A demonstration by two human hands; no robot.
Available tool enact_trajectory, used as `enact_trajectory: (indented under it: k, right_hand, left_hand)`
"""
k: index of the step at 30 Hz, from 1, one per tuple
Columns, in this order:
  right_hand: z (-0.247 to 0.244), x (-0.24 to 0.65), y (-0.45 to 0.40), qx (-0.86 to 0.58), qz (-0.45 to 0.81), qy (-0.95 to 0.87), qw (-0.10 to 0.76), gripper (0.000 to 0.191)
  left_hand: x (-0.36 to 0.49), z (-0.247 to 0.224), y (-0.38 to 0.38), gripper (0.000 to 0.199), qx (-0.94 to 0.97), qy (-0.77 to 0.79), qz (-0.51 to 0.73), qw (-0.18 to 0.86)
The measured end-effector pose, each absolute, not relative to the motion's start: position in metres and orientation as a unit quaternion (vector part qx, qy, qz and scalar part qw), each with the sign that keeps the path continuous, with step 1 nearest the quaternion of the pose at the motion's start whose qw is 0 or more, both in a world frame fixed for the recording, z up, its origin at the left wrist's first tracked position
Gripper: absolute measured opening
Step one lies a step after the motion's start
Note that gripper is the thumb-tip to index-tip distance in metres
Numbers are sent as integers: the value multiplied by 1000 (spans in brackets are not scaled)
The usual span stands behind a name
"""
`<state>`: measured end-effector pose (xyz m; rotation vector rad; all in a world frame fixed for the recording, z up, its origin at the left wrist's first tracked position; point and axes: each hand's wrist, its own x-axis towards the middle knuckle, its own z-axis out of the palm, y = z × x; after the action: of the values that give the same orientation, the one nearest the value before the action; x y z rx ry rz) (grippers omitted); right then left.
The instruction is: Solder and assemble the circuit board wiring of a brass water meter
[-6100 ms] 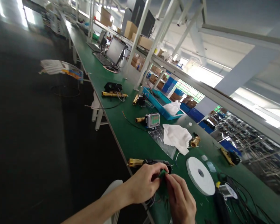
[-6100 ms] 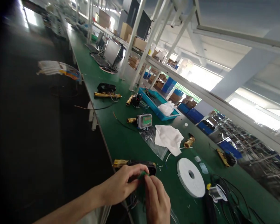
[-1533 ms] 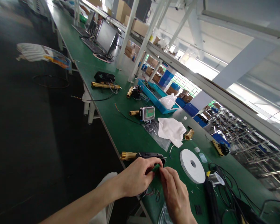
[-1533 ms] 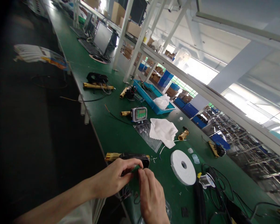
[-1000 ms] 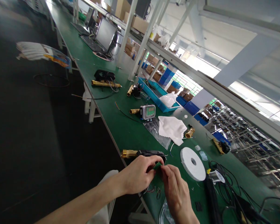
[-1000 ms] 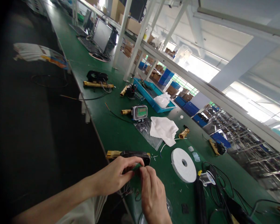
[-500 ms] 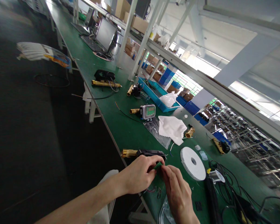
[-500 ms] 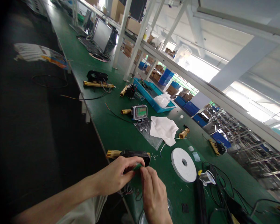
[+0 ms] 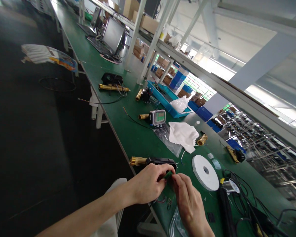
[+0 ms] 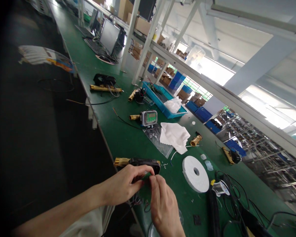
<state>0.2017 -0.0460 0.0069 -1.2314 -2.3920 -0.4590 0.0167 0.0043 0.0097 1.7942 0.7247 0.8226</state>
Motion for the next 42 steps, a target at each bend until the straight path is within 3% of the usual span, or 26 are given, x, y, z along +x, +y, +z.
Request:
enact_trajectory:
  k: [18, 27, 42]
  right_hand:
    - [-1, 212, -45, -433, -168, -853, 237, 27]
    - [0, 215, -46, -428, -99, -872, 215, 30]
    - [17, 194, -44, -460, -46, -844, 274, 22]
  left_hand:
    - [17, 8, 6, 22, 742, 286, 337, 504]
    - [18, 11, 6, 20, 737, 281, 328, 520]
    - [22, 10, 4, 34, 730, 282, 334, 525]
